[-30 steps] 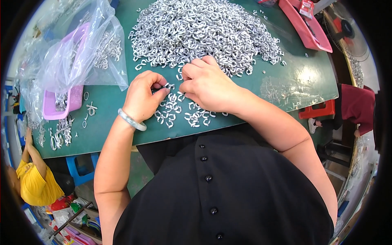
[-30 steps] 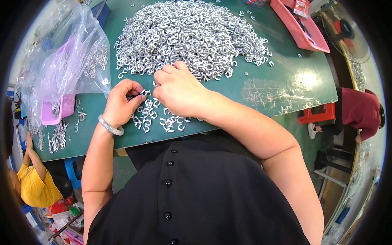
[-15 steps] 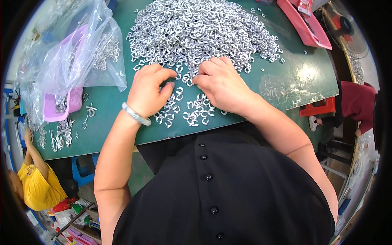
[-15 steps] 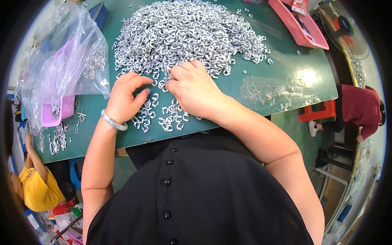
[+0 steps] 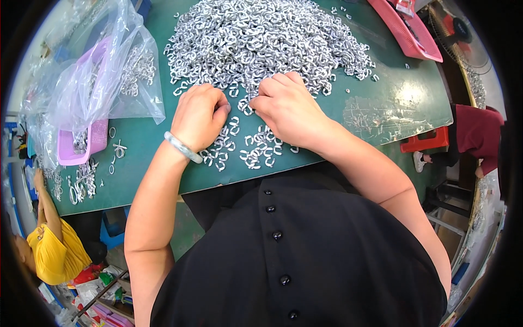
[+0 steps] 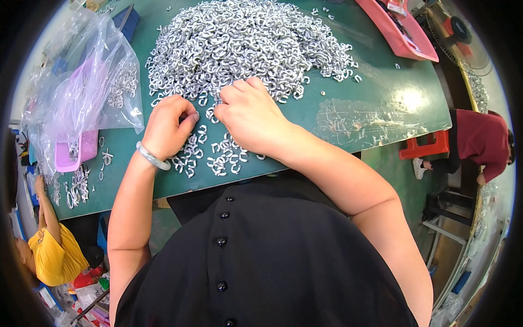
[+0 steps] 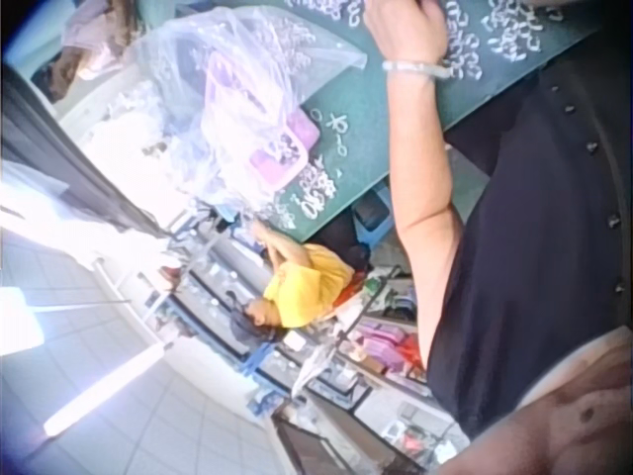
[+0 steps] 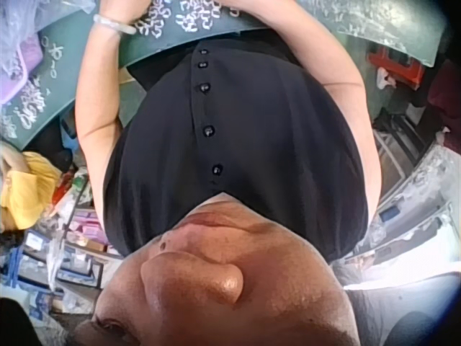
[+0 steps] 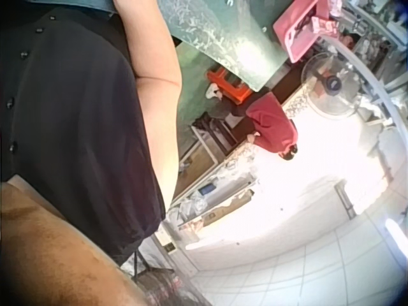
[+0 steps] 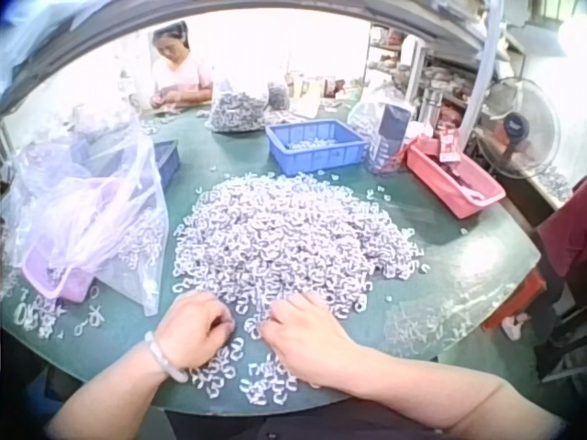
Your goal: The person interlocks small plastic clips together on a workbench by hand, repositions a plastic stool underneath, and continues connecting the clips.
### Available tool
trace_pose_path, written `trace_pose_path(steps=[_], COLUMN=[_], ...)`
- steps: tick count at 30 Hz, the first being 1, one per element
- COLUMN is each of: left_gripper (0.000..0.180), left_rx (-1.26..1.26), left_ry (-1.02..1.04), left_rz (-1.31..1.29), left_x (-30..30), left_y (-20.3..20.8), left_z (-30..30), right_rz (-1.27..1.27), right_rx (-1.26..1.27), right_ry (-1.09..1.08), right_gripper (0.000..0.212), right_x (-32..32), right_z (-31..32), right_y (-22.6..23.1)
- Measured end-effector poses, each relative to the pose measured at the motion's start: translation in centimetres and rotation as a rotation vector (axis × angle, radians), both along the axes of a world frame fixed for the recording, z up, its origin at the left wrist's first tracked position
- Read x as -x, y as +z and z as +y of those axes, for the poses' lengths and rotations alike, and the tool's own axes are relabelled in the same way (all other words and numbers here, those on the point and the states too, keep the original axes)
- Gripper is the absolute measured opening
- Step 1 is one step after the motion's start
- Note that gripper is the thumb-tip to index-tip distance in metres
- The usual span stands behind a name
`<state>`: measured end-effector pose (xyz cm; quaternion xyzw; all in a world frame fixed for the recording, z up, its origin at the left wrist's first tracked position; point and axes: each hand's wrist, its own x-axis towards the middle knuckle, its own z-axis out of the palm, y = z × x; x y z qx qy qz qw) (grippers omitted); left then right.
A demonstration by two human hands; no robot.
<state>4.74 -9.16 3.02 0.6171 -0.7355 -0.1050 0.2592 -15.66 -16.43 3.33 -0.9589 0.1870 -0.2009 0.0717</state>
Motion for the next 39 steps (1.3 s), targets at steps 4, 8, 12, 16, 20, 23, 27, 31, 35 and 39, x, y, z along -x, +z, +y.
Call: trace_pose_path(steps=[4,8,12,16,20,23,27,31,35,39], left_gripper=[0.008,0.008,0.005,0.006,0.007,0.009,0.010,0.012,0.011,0.011], left_rx=[-0.052,-0.120,-0.041,-0.102,-0.140,-0.161,-0.221,-0.262,-0.269,-0.249], left_ry=[0.044,0.023,-0.014,0.010,0.055,0.077,0.117,0.130,0.142,0.126], left_rz=[0.075,0.021,0.021,0.063,0.130,0.111,0.186,0.270,0.319,0.351], left_x=[-0.2,-0.4,-0.7,-1.1,-1.1,-0.9,-0.8,-0.6,-0.5,-0.5], left_y=[0.4,1.0,0.5,0.3,0.5,0.4,-0.1,0.0,0.1,0.1], left_z=[0.1,0.0,-0.1,0.2,0.7,0.9,0.9,0.7,0.7,0.7], right_rz=[0.025,0.039,0.008,0.030,0.033,0.027,0.003,0.001,-0.016,-0.008], right_rx=[0.037,-0.007,-0.010,-0.009,-0.034,-0.020,-0.006,-0.022,-0.019,-0.029], right_ry=[0.033,0.077,0.075,0.067,0.058,0.049,0.049,0.031,0.029,0.023], right_gripper=[0.014,0.018,0.020,0.020,0.020,0.021,0.021,0.021,0.021,0.021], right_x=[0.1,0.6,0.5,0.7,0.8,0.9,1.1,1.4,1.6,1.8], right_z=[0.1,0.2,0.2,0.4,0.4,0.4,0.4,0.5,0.5,0.5], right_y=[0.2,0.4,0.4,0.5,0.6,0.5,0.3,0.3,0.4,0.4])
